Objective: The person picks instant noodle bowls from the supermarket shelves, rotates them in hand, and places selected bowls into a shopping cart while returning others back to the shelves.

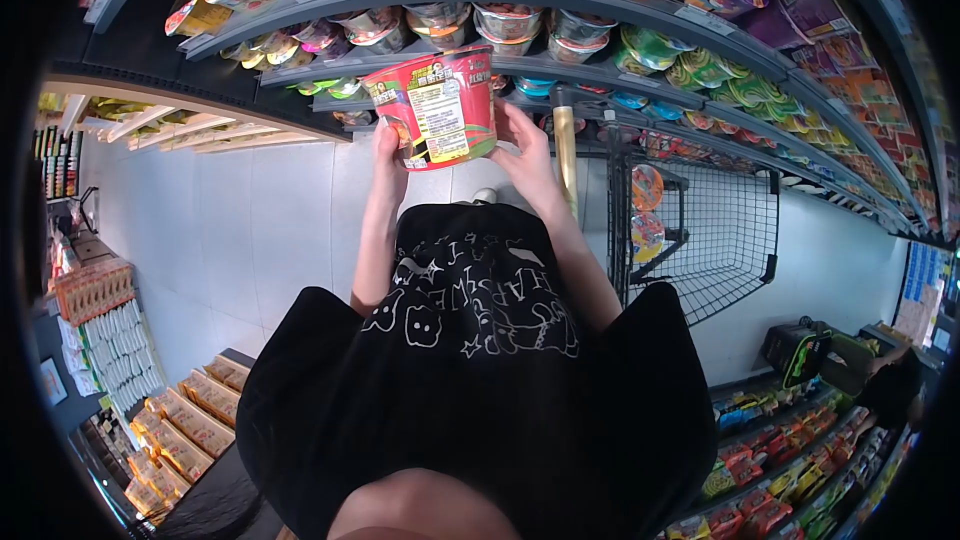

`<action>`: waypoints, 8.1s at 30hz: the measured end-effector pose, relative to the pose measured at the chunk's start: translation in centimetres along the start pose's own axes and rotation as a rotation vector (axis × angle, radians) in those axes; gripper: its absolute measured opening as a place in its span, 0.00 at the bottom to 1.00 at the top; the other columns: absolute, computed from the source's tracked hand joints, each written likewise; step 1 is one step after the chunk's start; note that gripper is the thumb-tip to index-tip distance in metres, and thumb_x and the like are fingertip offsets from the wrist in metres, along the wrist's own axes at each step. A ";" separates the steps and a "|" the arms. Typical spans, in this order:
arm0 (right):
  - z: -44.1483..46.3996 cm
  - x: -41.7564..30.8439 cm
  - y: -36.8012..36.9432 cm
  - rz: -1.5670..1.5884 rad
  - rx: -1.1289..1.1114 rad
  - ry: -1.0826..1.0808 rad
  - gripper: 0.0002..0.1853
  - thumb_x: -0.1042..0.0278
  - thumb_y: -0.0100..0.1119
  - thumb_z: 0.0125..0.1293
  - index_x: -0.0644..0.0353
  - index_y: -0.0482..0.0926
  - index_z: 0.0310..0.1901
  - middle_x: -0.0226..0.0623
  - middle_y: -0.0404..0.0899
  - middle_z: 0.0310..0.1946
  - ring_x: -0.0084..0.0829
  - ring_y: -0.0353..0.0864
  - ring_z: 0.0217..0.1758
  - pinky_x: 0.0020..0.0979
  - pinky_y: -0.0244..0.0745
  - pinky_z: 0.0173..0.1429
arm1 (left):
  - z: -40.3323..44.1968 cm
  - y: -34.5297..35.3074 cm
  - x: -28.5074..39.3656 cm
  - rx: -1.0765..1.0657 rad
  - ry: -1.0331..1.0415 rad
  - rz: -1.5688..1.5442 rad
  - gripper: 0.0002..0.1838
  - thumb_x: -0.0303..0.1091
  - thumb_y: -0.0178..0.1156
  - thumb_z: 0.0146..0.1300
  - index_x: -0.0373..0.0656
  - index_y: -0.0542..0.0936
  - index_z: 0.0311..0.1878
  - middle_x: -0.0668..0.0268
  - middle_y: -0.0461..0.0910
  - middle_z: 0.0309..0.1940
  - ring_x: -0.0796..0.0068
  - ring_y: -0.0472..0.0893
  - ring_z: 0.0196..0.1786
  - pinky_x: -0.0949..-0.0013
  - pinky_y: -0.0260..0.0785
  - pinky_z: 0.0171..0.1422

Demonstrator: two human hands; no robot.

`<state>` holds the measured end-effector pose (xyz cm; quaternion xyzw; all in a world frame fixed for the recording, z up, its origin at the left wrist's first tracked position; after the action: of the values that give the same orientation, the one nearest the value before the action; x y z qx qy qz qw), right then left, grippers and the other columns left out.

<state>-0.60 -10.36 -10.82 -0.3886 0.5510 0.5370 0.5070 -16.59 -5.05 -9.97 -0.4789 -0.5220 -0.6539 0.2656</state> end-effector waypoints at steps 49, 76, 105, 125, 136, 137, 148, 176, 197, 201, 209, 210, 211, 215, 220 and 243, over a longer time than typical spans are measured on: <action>-0.8 -5.5 0.3 0.088 -0.002 -0.243 0.67 0.65 0.74 0.28 0.56 0.30 0.66 0.47 0.40 0.66 0.39 0.48 0.68 0.39 0.49 0.66 | -1.1 0.0 -5.8 0.096 -0.439 -0.275 0.24 0.44 0.44 0.64 0.41 0.62 0.59 0.60 0.66 0.57 0.66 0.70 0.56 0.61 0.65 0.58; -2.2 -4.6 -3.2 -0.018 -0.078 -0.024 0.39 0.39 0.44 0.60 0.67 0.53 0.60 0.41 0.70 0.43 0.27 0.76 0.35 0.28 0.73 0.40 | -0.9 2.7 0.0 -0.031 0.120 0.096 0.53 0.60 0.68 0.35 0.38 0.58 0.61 0.59 0.61 0.59 0.68 0.63 0.61 0.64 0.56 0.64; -37.2 21.1 -41.0 0.360 1.690 0.492 0.21 0.59 0.66 0.51 0.55 0.68 0.42 0.32 0.73 0.19 0.26 0.70 0.10 0.19 0.60 0.10 | -9.3 24.1 -10.2 -1.179 0.388 1.164 0.17 0.35 0.58 0.48 0.42 0.75 0.43 0.64 0.77 0.35 0.67 0.75 0.37 0.68 0.64 0.44; -28.6 26.8 -56.4 0.207 1.586 0.378 0.21 0.66 0.65 0.51 0.53 0.68 0.45 0.36 0.73 0.39 0.34 0.79 0.32 0.33 0.80 0.24 | -8.8 24.2 -12.7 -0.816 0.210 1.630 0.10 0.36 0.61 0.44 0.50 0.79 0.34 0.74 0.77 0.20 0.76 0.76 0.23 0.72 0.64 0.36; -25.6 40.0 -55.5 0.571 1.295 0.648 0.22 0.75 0.53 0.57 0.57 0.58 0.52 0.38 0.73 0.40 0.32 0.76 0.39 0.34 0.74 0.36 | -8.4 25.7 -13.0 -0.798 0.263 1.597 0.13 0.36 0.61 0.43 0.48 0.78 0.36 0.71 0.76 0.21 0.75 0.73 0.23 0.74 0.62 0.33; -26.1 43.2 -56.7 0.571 1.295 0.652 0.22 0.75 0.53 0.57 0.57 0.58 0.52 0.38 0.73 0.40 0.32 0.76 0.39 0.34 0.74 0.36 | -8.3 25.8 -13.0 -0.793 0.239 1.605 0.11 0.35 0.61 0.43 0.48 0.79 0.33 0.73 0.77 0.22 0.76 0.74 0.23 0.74 0.62 0.34; -26.2 30.2 -47.0 -0.417 1.321 0.448 0.31 0.75 0.52 0.54 0.72 0.52 0.59 0.58 0.58 0.57 0.48 0.58 0.61 0.35 0.53 0.63 | -8.8 28.2 -12.5 -1.039 0.425 1.298 0.15 0.37 0.62 0.41 0.50 0.66 0.09 0.75 0.64 0.10 0.78 0.68 0.18 0.73 0.61 0.25; -12.4 -3.2 -34.2 -0.693 0.596 -0.043 0.14 0.77 0.48 0.59 0.67 0.70 0.48 0.38 0.76 0.40 0.25 0.74 0.42 0.24 0.68 0.48 | -7.2 32.3 -14.8 -0.976 0.567 0.902 0.12 0.40 0.55 0.50 0.43 0.76 0.18 0.62 0.74 0.17 0.61 0.75 0.25 0.59 0.65 0.33; 12.0 -21.1 -29.1 -1.087 1.169 -0.359 0.56 0.46 0.70 0.35 0.71 0.48 0.60 0.53 0.63 0.55 0.44 0.61 0.60 0.50 0.40 0.68 | -2.7 21.4 -13.2 -0.472 -0.114 0.304 0.13 0.32 0.49 0.61 0.33 0.78 0.30 0.64 0.79 0.27 0.77 0.77 0.34 0.74 0.67 0.44; 8.9 -21.7 -27.7 -1.059 1.123 -0.473 0.55 0.46 0.70 0.35 0.73 0.51 0.59 0.54 0.65 0.52 0.44 0.64 0.58 0.46 0.40 0.69 | -1.7 19.1 -12.4 -0.331 -0.120 0.309 0.11 0.30 0.50 0.62 0.31 0.77 0.31 0.62 0.79 0.28 0.77 0.78 0.34 0.74 0.69 0.44; -1.3 -15.6 -25.5 -0.039 0.486 -0.407 0.35 0.65 0.61 0.50 0.65 0.55 0.58 0.38 0.64 0.53 0.36 0.63 0.59 0.36 0.57 0.63 | -0.9 17.5 -10.2 -0.254 -0.058 0.253 0.11 0.31 0.50 0.62 0.33 0.77 0.34 0.62 0.79 0.30 0.75 0.78 0.38 0.73 0.68 0.46; -2.7 -13.6 -24.9 0.212 0.422 -0.323 0.34 0.67 0.58 0.51 0.65 0.54 0.58 0.38 0.63 0.54 0.36 0.62 0.59 0.39 0.56 0.64 | -0.8 18.0 -9.0 -0.269 -0.026 0.197 0.13 0.34 0.52 0.61 0.33 0.75 0.40 0.60 0.78 0.36 0.74 0.76 0.42 0.72 0.66 0.48; -3.9 -11.7 -24.2 0.461 0.352 -0.239 0.33 0.68 0.55 0.53 0.64 0.53 0.59 0.39 0.62 0.55 0.37 0.62 0.60 0.41 0.56 0.64 | -0.6 18.6 -7.8 -0.283 0.008 0.139 0.18 0.38 0.53 0.60 0.34 0.72 0.47 0.59 0.76 0.42 0.73 0.75 0.46 0.71 0.65 0.51; -7.8 -10.1 -16.8 1.052 -0.280 -0.167 0.32 0.59 0.49 0.57 0.62 0.53 0.60 0.41 0.61 0.57 0.38 0.58 0.63 0.48 0.53 0.65 | -0.4 21.4 -5.3 -0.390 0.066 -0.008 0.36 0.52 0.56 0.54 0.39 0.59 0.60 0.57 0.64 0.56 0.69 0.67 0.58 0.67 0.60 0.59; -8.3 -3.0 -14.7 0.726 -0.080 0.076 0.35 0.46 0.44 0.57 0.59 0.54 0.62 0.40 0.54 0.63 0.37 0.53 0.66 0.43 0.52 0.66 | -1.8 21.0 -8.9 -0.440 -0.206 -0.205 0.57 0.65 0.60 0.42 0.43 0.42 0.67 0.62 0.55 0.63 0.68 0.57 0.65 0.64 0.54 0.64; -7.2 -2.6 -14.8 0.797 0.014 0.180 0.39 0.46 0.48 0.57 0.61 0.49 0.63 0.44 0.53 0.63 0.43 0.52 0.66 0.55 0.52 0.63 | 0.2 19.7 -6.0 -0.287 0.041 -0.003 0.35 0.38 0.58 0.53 0.42 0.56 0.62 0.58 0.57 0.62 0.63 0.59 0.64 0.63 0.55 0.63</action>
<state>13.25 -19.52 -11.86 -0.1865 0.7042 0.6515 0.2118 2.55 -12.00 -6.96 -0.4979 -0.4182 -0.7319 0.2040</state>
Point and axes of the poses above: each hand's wrist, its own z-axis towards the middle knuckle, its own y-axis out of the palm, x = y × z, the point moved 8 cm from there along z, towards the middle knuckle
